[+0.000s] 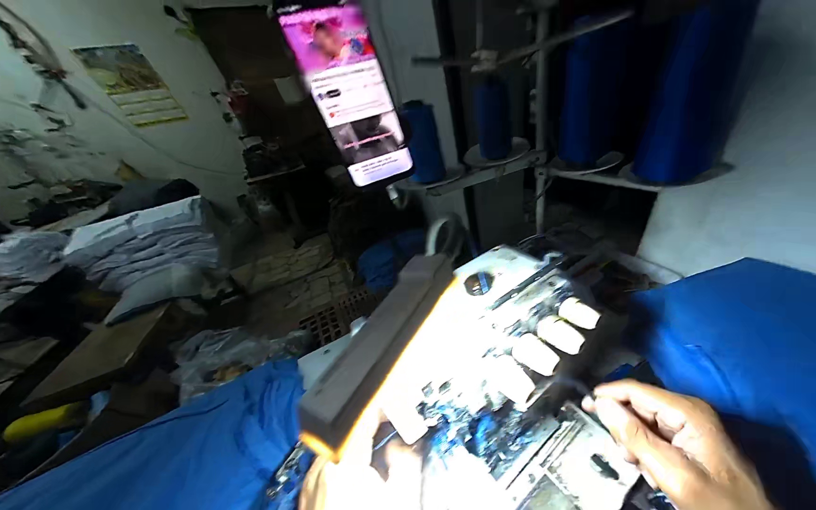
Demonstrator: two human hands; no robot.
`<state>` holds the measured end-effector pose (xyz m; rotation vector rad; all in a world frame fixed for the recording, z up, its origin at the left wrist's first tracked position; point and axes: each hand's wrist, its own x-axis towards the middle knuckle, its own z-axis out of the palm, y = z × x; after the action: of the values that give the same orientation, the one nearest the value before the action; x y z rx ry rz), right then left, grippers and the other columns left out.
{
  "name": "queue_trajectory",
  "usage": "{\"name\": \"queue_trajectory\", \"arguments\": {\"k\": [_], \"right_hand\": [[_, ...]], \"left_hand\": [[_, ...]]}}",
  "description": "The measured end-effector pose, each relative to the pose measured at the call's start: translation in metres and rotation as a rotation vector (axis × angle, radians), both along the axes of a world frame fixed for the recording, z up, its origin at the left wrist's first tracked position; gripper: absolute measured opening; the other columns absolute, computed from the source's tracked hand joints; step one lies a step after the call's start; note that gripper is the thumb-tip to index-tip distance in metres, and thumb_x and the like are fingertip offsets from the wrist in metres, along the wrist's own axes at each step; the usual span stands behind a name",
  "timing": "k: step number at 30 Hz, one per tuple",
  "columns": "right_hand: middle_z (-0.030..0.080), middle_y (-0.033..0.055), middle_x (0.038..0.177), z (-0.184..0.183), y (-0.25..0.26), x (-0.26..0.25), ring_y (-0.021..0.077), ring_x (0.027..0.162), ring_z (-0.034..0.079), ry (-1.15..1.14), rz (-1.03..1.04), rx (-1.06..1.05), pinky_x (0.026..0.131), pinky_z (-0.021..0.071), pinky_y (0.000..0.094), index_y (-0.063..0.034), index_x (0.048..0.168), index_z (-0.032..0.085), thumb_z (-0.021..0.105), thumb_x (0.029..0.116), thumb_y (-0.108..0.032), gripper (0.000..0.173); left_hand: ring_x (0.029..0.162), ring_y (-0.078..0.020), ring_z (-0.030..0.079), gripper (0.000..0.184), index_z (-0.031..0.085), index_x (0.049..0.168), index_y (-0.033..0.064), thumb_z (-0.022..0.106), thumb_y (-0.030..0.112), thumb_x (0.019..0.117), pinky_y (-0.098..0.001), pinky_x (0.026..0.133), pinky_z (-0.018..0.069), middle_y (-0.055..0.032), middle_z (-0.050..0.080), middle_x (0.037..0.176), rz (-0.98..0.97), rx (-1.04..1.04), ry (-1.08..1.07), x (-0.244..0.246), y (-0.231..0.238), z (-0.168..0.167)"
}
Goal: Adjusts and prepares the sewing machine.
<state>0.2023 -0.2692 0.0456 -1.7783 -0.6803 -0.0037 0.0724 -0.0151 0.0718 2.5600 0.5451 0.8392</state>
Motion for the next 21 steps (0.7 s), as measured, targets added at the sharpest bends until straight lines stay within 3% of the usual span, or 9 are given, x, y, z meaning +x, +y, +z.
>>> {"name": "queue_trajectory", "arguments": {"k": [3, 5, 7, 9, 11, 12, 14, 17, 21], "right_hand": [[0.048, -0.005, 0.059, -0.005, 0.011, 0.031, 0.0087, 0.045, 0.044, -0.074, -0.472, 0.118, 0.042, 0.0383, 0.0285, -0.015, 0.089, 0.066, 0.058, 0.0996, -0.036, 0.025], [0.048, 0.0017, 0.06, -0.002, 0.023, 0.07, 0.0158, 0.048, 0.046, -0.061, -0.56, 0.097, 0.046, 0.0411, 0.0378, -0.0084, 0.089, 0.066, 0.057, 0.1029, -0.033, 0.029], [0.058, 0.0105, 0.075, 0.005, 0.037, 0.112, 0.0232, 0.068, 0.057, 0.0, -0.459, 0.022, 0.065, 0.048, 0.0473, -0.0008, 0.096, 0.067, 0.054, 0.1062, -0.025, 0.029], [0.069, 0.0201, 0.101, 0.002, 0.048, 0.146, 0.0294, 0.096, 0.066, 0.082, -0.269, -0.039, 0.088, 0.0523, 0.0517, 0.0048, 0.111, 0.069, 0.055, 0.1032, -0.012, 0.023], [0.066, 0.0203, 0.125, -0.002, 0.054, 0.156, 0.0266, 0.117, 0.063, 0.187, -0.071, -0.112, 0.105, 0.0484, 0.0459, 0.0038, 0.128, 0.064, 0.052, 0.1069, -0.012, 0.029], [0.065, 0.0178, 0.128, -0.007, 0.053, 0.157, 0.022, 0.119, 0.062, 0.195, -0.001, -0.109, 0.106, 0.0486, 0.0402, 0.0031, 0.131, 0.062, 0.051, 0.1067, -0.009, 0.03], [0.067, 0.015, 0.119, -0.01, 0.056, 0.152, 0.0148, 0.109, 0.063, 0.181, 0.027, -0.025, 0.099, 0.0509, 0.032, 0.0047, 0.126, 0.062, 0.05, 0.1047, -0.002, 0.026], [0.068, 0.0081, 0.116, -0.035, 0.059, 0.176, 0.0043, 0.106, 0.063, 0.145, 0.147, 0.057, 0.095, 0.0511, 0.0206, 0.0013, 0.126, 0.062, 0.045, 0.1077, -0.009, 0.028], [0.068, 0.0026, 0.114, -0.018, 0.059, 0.167, 0.0003, 0.104, 0.062, 0.152, 0.158, 0.001, 0.094, 0.0504, 0.0185, -0.0039, 0.127, 0.063, 0.048, 0.1067, -0.012, 0.026]], "left_hand": [[0.105, -0.0383, 0.065, 0.026, 0.069, 0.106, -0.0055, 0.057, 0.008, 0.0862, -0.0523, 0.09, 0.0513, -0.0263, 0.067, 0.111, -0.01, 0.038, 0.018, 0.0, -0.001, 0.003], [0.106, -0.0416, 0.064, 0.026, 0.068, 0.104, -0.0062, 0.057, 0.011, 0.0876, -0.0538, 0.092, 0.0498, -0.0271, 0.066, 0.11, -0.017, 0.072, 0.044, -0.001, -0.001, 0.003], [0.106, -0.0441, 0.064, 0.028, 0.069, 0.105, -0.006, 0.06, 0.015, 0.0879, -0.0562, 0.093, 0.0497, -0.0272, 0.066, 0.109, -0.009, 0.098, 0.059, 0.002, -0.002, 0.004], [0.107, -0.0438, 0.064, 0.029, 0.071, 0.106, -0.0037, 0.06, 0.016, 0.0871, -0.0572, 0.092, 0.0505, -0.0256, 0.067, 0.111, 0.016, 0.117, 0.041, 0.004, -0.003, 0.003], [0.108, -0.0385, 0.065, 0.029, 0.072, 0.105, 0.0008, 0.059, 0.017, 0.0856, -0.0563, 0.092, 0.0513, -0.0198, 0.068, 0.111, 0.058, 0.12, -0.011, 0.005, -0.002, -0.003], [0.106, -0.0345, 0.066, 0.027, 0.072, 0.102, 0.004, 0.057, 0.019, 0.0839, -0.0546, 0.091, 0.0519, -0.0158, 0.069, 0.109, 0.078, 0.134, -0.049, 0.007, 0.0, -0.008], [0.103, -0.0281, 0.067, 0.024, 0.072, 0.098, 0.0072, 0.057, 0.016, 0.0822, -0.0503, 0.089, 0.0536, -0.0104, 0.069, 0.106, 0.095, 0.136, -0.108, 0.009, 0.002, -0.012], [0.102, -0.023, 0.066, 0.022, 0.071, 0.097, 0.0112, 0.056, 0.017, 0.0821, -0.0458, 0.087, 0.0544, -0.0054, 0.069, 0.105, 0.112, 0.129, -0.124, 0.008, 0.004, -0.015], [0.1, -0.0184, 0.065, 0.019, 0.07, 0.095, 0.0144, 0.057, 0.019, 0.0825, -0.0416, 0.084, 0.0553, -0.0008, 0.067, 0.102, 0.104, 0.121, -0.133, 0.009, 0.006, -0.018]]}}
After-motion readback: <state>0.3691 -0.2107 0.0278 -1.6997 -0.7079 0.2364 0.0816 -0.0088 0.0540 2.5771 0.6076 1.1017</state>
